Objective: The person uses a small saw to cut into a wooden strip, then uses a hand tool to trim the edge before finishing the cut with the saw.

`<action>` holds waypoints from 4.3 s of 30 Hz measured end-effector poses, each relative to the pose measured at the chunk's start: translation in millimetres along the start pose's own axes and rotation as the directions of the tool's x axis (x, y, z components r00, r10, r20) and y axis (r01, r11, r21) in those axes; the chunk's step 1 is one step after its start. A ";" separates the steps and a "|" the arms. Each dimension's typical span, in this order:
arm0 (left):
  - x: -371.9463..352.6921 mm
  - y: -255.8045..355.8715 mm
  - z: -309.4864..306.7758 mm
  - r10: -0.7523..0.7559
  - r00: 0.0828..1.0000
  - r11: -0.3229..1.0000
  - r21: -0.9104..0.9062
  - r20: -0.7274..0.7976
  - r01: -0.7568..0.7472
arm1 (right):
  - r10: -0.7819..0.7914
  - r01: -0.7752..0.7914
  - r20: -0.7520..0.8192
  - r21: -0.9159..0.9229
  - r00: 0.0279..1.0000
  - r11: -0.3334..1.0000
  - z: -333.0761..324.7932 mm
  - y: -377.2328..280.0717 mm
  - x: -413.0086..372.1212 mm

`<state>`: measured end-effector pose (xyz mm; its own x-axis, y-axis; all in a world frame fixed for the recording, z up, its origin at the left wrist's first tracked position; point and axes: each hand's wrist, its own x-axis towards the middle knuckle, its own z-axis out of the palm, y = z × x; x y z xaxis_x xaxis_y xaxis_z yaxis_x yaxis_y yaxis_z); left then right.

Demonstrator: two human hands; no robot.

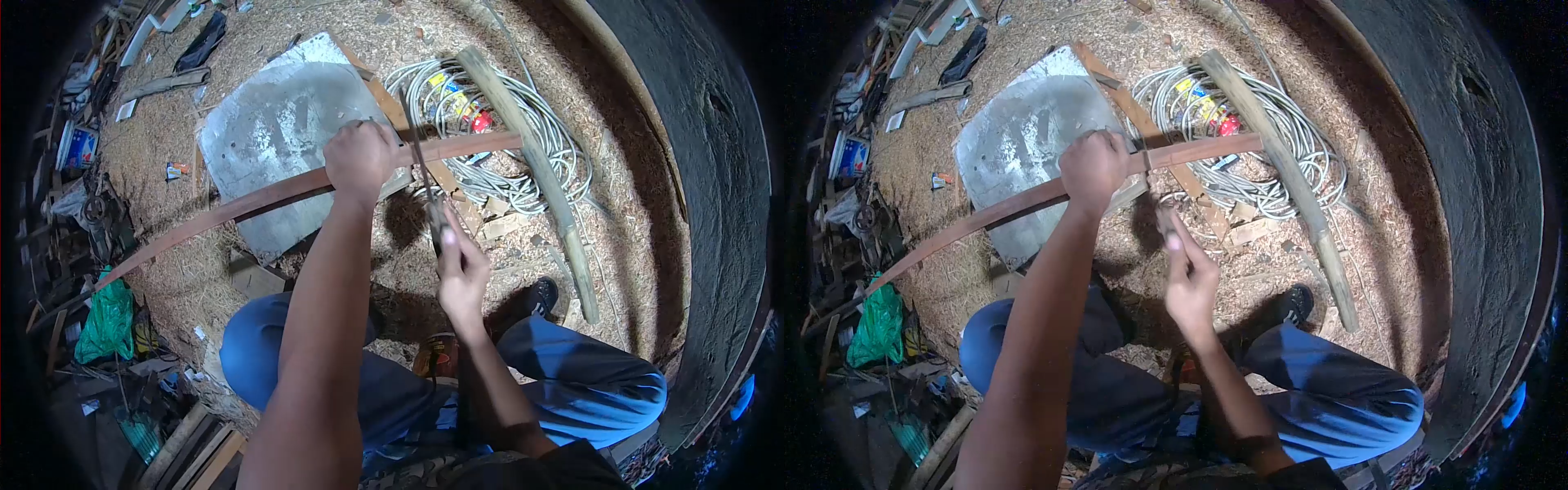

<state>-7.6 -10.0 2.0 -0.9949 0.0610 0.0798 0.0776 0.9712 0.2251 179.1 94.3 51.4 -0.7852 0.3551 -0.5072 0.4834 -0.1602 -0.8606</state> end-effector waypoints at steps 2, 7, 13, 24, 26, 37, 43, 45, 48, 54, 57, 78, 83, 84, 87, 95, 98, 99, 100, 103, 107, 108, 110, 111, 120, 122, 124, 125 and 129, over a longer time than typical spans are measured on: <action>1.3 0.4 -1.7 -0.016 1.000 1.000 -0.009 0.024 0.016 | -0.168 0.168 -0.012 0.006 0.986 0.986 -17.5 5.9 -30.9; 1.1 -1.4 -1.7 -0.007 1.000 0.999 -0.053 0.009 0.007 | -0.279 0.282 0.044 -0.104 0.959 0.954 -31.4 37.2 -42.8; -2.9 -2.0 -1.5 -0.003 1.000 0.999 -0.037 -0.008 0.003 | -0.027 0.027 -0.028 0.007 0.999 1.000 -10.9 13.8 -15.8; 1.0 1.2 -2.0 -0.029 0.999 0.999 -0.039 0.044 0.031 | -0.072 0.071 -0.023 -0.022 0.997 0.997 -3.2 6.0 5.5; 1.4 0.8 -0.7 -0.031 0.999 0.999 -0.024 0.039 0.032 | -0.044 0.043 -0.028 -0.014 0.999 0.999 -3.6 -0.5 0.4; 1.0 -0.8 1.7 -0.023 0.999 1.000 -0.020 0.033 0.023 | -0.045 0.042 -0.031 -0.097 0.999 0.994 -8.0 -4.7 -5.7; -1.0 0.6 -1.4 -0.016 1.000 1.000 -0.023 0.003 0.016 | -0.030 0.030 -0.005 0.019 1.000 0.999 -12.1 -10.6 -20.8; 1.0 0.6 -0.5 -0.010 1.000 0.998 -0.061 -0.001 0.010 | -0.153 0.152 -0.027 -0.031 0.988 0.988 -13.3 -1.6 -38.5; 2.3 -0.6 0.2 -0.003 1.000 0.998 -0.066 -0.009 0.002 | -0.085 0.086 -0.043 0.028 0.995 0.996 -20.0 5.8 -35.6; 1.5 -1.0 3.8 0.011 0.999 0.999 -0.037 -0.041 -0.013 | -0.073 0.072 -0.009 -0.034 0.997 0.997 -17.7 -14.1 6.1; 0.7 -1.8 4.1 -0.006 1.000 1.000 -0.009 -0.028 0.006 | -0.105 0.103 -0.023 -0.076 0.994 0.992 -18.5 -5.0 -12.9; 1.8 -3.4 6.1 0.059 0.988 0.993 -0.091 -0.140 -0.072 | 0.069 -0.065 -0.016 0.163 0.997 0.984 -4.4 -34.8 17.2; 2.5 -4.0 7.3 0.065 0.991 0.992 -0.102 -0.113 -0.077 | 0.004 0.024 0.132 -0.209 0.991 0.978 -28.9 -101.1 37.3; 2.4 -3.4 6.4 0.057 0.993 0.996 -0.069 -0.099 -0.064 | -0.041 0.087 0.146 -0.321 0.988 0.943 -28.9 -108.4 40.2; 0.6 -2.2 4.6 0.059 0.994 0.996 -0.054 -0.096 -0.064 | -0.108 0.144 0.146 -0.263 0.983 0.954 -32.4 -109.5 45.0; 2.3 -1.7 2.1 0.061 0.994 0.992 -0.102 -0.088 -0.070 | -0.141 0.141 0.003 -0.083 0.990 0.987 -43.7 -49.7 -6.7; 2.6 -0.8 1.8 0.036 0.999 0.996 -0.076 -0.039 -0.039 | -0.099 0.101 -0.037 0.055 0.994 0.993 -40.2 -24.9 -25.5; 2.6 -0.8 1.7 0.031 0.999 0.997 -0.076 -0.036 -0.033 | -0.099 0.100 -0.033 0.043 0.995 0.994 -38.0 -22.4 -27.5; 2.2 -0.3 1.7 0.028 0.999 0.997 -0.076 -0.031 -0.030 | -0.098 0.099 -0.032 0.031 0.995 0.995 -37.3 -20.5 -29.2; 2.3 2.4 -2.0 0.016 1.000 0.997 -0.073 -0.009 -0.017 | -0.070 0.071 -0.011 0.060 0.997 0.996 -39.3 -10.9 -29.9; 3.6 6.9 -8.4 -0.043 0.997 0.999 -0.023 0.063 0.045 | -0.133 0.133 -0.016 -0.019 0.991 0.991 -42.5 4.8 -33.6; 3.7 7.6 -9.7 -0.052 0.996 0.998 -0.027 0.066 0.054 | -0.164 0.164 -0.002 -0.058 0.986 0.985 -43.7 12.1 -34.7; 5.7 9.3 -11.7 -0.058 0.996 0.998 -0.033 0.066 0.060 | -0.198 0.198 0.012 -0.096 0.980 0.976 -45.5 20.9 -36.6; 5.7 10.2 -11.9 -0.066 0.995 0.997 -0.026 0.071 0.068 | -0.249 0.252 0.035 -0.116 0.968 0.961 -46.6 23.3 -38.0; 6.5 3.9 -0.4 -0.037 0.999 0.999 -0.025 0.020 0.037 | -0.409 0.410 0.041 -0.147 0.912 0.900 -43.3 52.3 -27.7; 3.2 2.1 2.4 -0.003 1.000 0.999 -0.038 -0.006 0.003 | -0.310 0.316 0.063 -0.169 0.949 0.934 -35.0 27.3 -18.5; 3.9 4.1 1.2 -0.026 1.000 0.998 -0.053 -0.007 0.026 | -0.146 0.147 0.014 -0.107 0.989 0.983 -24.1 17.2 -10.3; 4.5 5.7 0.2 -0.021 1.000 0.998 -0.053 -0.008 0.021 | 0.003 0.000 0.027 -0.087 1.000 0.996 -23.2 9.7 -15.2; 5.7 5.6 -0.7 -0.033 0.999 0.999 -0.042 0.004 0.033 | -0.264 0.259 0.014 -0.251 0.964 0.933 -41.1 79.7 -40.3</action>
<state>-12.8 -4.4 4.4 -0.9972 0.0301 0.0682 0.0474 0.9621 0.2686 265.2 105.1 5.2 -0.8903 0.3723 -0.2623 0.3445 0.1738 -0.9226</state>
